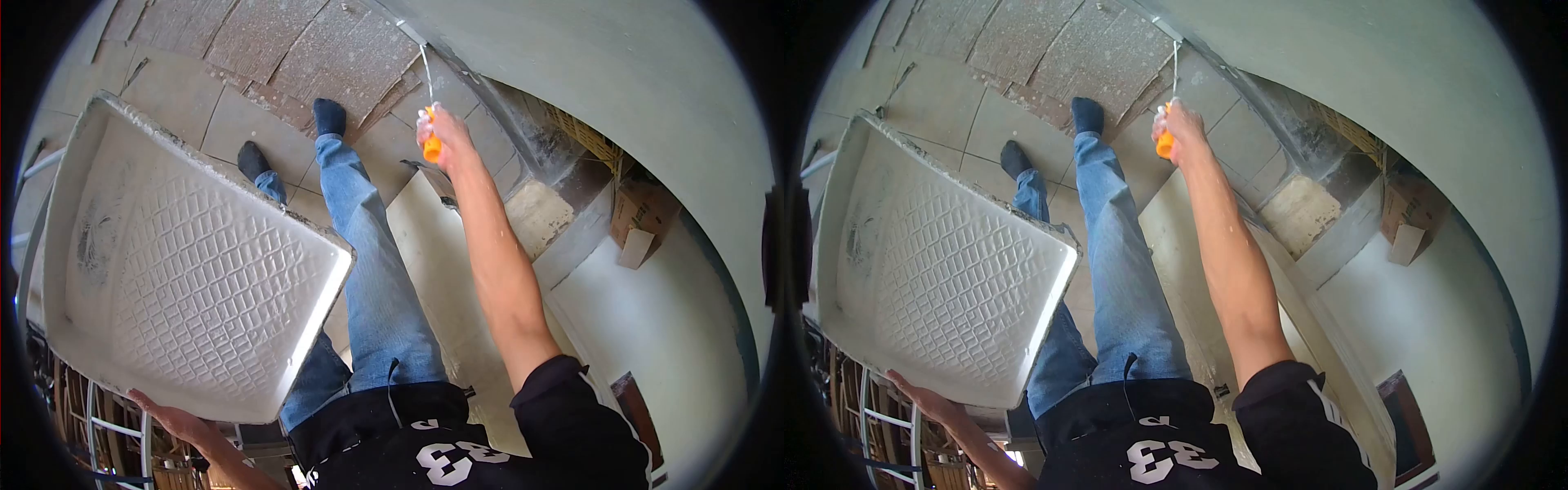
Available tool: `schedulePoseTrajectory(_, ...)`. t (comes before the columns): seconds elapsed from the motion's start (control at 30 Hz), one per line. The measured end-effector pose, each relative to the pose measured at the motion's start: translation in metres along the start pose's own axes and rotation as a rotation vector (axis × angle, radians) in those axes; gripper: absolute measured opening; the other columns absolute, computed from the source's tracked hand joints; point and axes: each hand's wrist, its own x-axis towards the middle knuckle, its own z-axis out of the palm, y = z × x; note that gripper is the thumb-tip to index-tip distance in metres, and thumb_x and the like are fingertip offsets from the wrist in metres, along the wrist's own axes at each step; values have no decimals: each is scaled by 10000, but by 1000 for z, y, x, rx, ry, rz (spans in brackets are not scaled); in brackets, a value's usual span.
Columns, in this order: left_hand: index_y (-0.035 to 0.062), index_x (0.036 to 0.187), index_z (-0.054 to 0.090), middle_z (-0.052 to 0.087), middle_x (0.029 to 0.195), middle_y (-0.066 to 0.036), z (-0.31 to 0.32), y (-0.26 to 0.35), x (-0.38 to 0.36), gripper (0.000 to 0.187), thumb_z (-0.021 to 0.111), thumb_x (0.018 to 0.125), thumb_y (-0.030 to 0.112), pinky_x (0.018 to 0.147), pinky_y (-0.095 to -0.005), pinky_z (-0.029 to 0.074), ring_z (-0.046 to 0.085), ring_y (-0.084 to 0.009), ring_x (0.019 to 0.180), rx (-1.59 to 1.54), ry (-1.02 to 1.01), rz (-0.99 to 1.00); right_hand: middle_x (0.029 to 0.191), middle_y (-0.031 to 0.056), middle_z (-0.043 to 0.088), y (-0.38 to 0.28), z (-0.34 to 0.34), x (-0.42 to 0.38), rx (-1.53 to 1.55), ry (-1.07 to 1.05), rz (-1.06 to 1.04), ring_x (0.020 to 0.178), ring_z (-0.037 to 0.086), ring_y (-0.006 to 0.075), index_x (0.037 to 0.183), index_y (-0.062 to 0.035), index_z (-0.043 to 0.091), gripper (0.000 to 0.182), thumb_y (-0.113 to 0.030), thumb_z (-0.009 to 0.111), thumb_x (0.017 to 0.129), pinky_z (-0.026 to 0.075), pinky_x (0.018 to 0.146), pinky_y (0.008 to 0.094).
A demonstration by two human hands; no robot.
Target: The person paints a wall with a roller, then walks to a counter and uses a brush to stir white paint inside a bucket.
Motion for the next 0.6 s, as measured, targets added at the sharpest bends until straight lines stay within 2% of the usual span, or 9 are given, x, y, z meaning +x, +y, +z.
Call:
schedulePoseTrajectory(0.1, 28, 1475, 186, 231, 1512, -159, -2, -1, 1, 789, 340, 944, 591, 1106, -425, 263, 304, -310, 1342, -20, -37, 22, 603, -1, 423, -3, 15, 4, 104, 3, -29, 471, 411, 103, 827, -71, 461, 268, -286, 400, 974, 357, 426, 269)
schedulePoseTrajectory(0.13, 24, 1474, 186, 228, 1513, -159, -3, -3, 3, 789, 341, 945, 590, 1108, -422, 262, 301, -311, 1344, -57, -63, 8, 622, -11, 435, 3, 8, -6, 54, 27, -25, 476, 412, 93, 843, -83, 475, 282, -322, 412, 978, 356, 424, 254)
schedulePoseTrajectory(0.27, -4, 1461, 207, 240, 1510, -160, 7, 2, -1, 766, 340, 962, 561, 1109, -412, 261, 307, -312, 1343, -248, -186, -23, 651, -37, 458, 60, -39, -115, -230, 94, -116, 470, 401, 59, 860, -132, 519, 362, -468, 441, 969, 345, 405, 212)
schedulePoseTrajectory(0.3, -12, 1457, 210, 245, 1508, -160, 8, -1, 3, 753, 337, 968, 547, 1110, -407, 260, 310, -306, 1343, -295, -246, -3, 616, -44, 430, 70, -49, -151, -319, 179, -107, 457, 390, 47, 890, -137, 524, 399, -522, 441, 953, 340, 396, 202)
schedulePoseTrajectory(0.37, -28, 1450, 218, 257, 1504, -159, 15, -10, 5, 729, 330, 982, 519, 1111, -397, 258, 315, -294, 1342, -377, -354, 44, 585, -53, 399, 73, -63, -220, -177, 225, -17, 445, 386, 36, 890, -144, 515, 406, -543, 453, 941, 334, 390, 195)
schedulePoseTrajectory(0.43, -49, 1405, 320, 398, 1421, -168, 26, -3, 2, 683, 320, 994, 496, 1066, -360, 328, 429, -259, 1259, -427, -507, 45, 583, -60, 386, 73, -83, -277, -177, 193, -27, 419, 370, 35, 895, -149, 499, 416, -561, 454, 933, 324, 374, 198)
schedulePoseTrajectory(0.5, -60, 1329, 443, 532, 1288, -158, 27, 3, 3, 658, 318, 997, 495, 987, -328, 406, 531, -226, 1130, -231, -567, 103, 599, -41, 409, 78, -102, -329, -176, 129, -61, 416, 371, 48, 924, -120, 505, 437, -552, 438, 944, 321, 373, 206)
schedulePoseTrajectory(0.57, -72, 1243, 527, 614, 1147, -146, 35, 12, -10, 663, 321, 994, 507, 913, -316, 450, 584, -212, 1005, -262, -534, 285, 597, -42, 408, 82, -120, -373, -300, 98, -129, 404, 355, 47, 926, -120, 502, 413, -523, 422, 960, 320, 370, 203)
schedulePoseTrajectory(0.6, -78, 1198, 553, 633, 1086, -145, 38, 9, -8, 646, 330, 997, 494, 867, -309, 460, 591, -202, 949, -274, -523, 297, 598, -43, 407, 82, -122, -395, -316, 78, -146, 409, 354, 46, 922, -115, 500, 393, -499, 425, 967, 320, 370, 201)
